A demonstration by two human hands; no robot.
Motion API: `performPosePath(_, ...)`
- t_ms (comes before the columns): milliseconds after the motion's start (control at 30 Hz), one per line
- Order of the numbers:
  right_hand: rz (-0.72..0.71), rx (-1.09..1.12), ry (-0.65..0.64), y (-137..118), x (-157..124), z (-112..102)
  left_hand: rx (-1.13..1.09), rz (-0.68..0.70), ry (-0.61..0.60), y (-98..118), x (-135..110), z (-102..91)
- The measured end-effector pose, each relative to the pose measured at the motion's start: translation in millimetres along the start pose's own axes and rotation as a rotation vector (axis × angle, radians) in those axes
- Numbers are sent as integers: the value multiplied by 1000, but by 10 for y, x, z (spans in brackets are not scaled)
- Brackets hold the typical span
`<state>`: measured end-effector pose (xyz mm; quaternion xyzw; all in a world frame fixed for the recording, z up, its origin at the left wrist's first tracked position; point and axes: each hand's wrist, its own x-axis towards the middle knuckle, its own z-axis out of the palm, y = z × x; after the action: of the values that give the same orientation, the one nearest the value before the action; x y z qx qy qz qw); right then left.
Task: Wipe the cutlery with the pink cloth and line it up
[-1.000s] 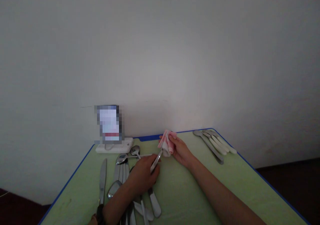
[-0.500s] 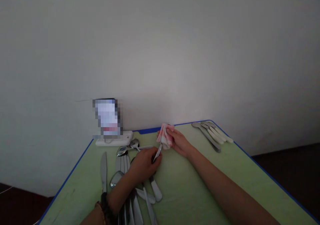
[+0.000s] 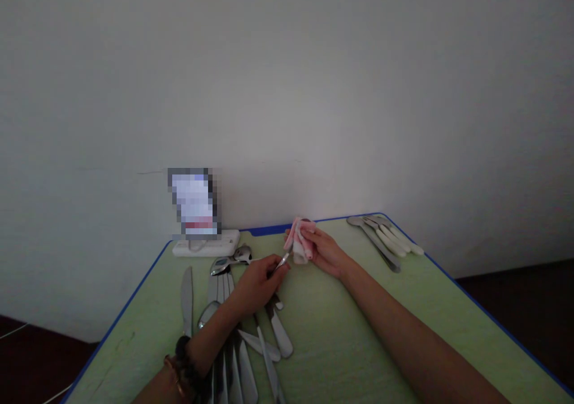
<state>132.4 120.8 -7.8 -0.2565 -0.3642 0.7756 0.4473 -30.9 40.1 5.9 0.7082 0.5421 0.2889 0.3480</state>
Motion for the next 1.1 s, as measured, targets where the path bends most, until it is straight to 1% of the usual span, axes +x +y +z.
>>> performPosePath(133,2,-16,-7,15,8,-11,49,-7,6,-7,-5,25)
performPosePath(333,-13,21,-24,25,31,-24,28,14,24,-46,24,51)
performPosePath(400,-44,89,18,23,56,-38,-11,24,83,-44,22,48)
performPosePath(500,-103,250,128,19,107,-80,-98,23,192,-44,16,42)
performPosePath(600,-107,359,186,19,140,-115,-152,17,234,-60,17,46)
performPosePath(667,-90,358,181,19,140,-110,-165,34,271,-69,19,51)
performPosePath(733,-77,318,150,17,123,-82,-173,60,334,-69,19,50)
performPosePath(833,-74,246,92,16,85,-39,-155,80,470,-56,7,31)
performPosePath(900,-79,215,67,20,63,-35,-97,96,561,-51,-5,14)
performPosePath(933,-77,206,58,22,57,-41,-60,115,585,-52,-11,9)
performPosePath(1000,-63,205,44,28,54,-66,22,172,581,-56,-22,9)
performPosePath(1100,-47,236,61,27,82,-104,123,278,489,-55,-37,34)
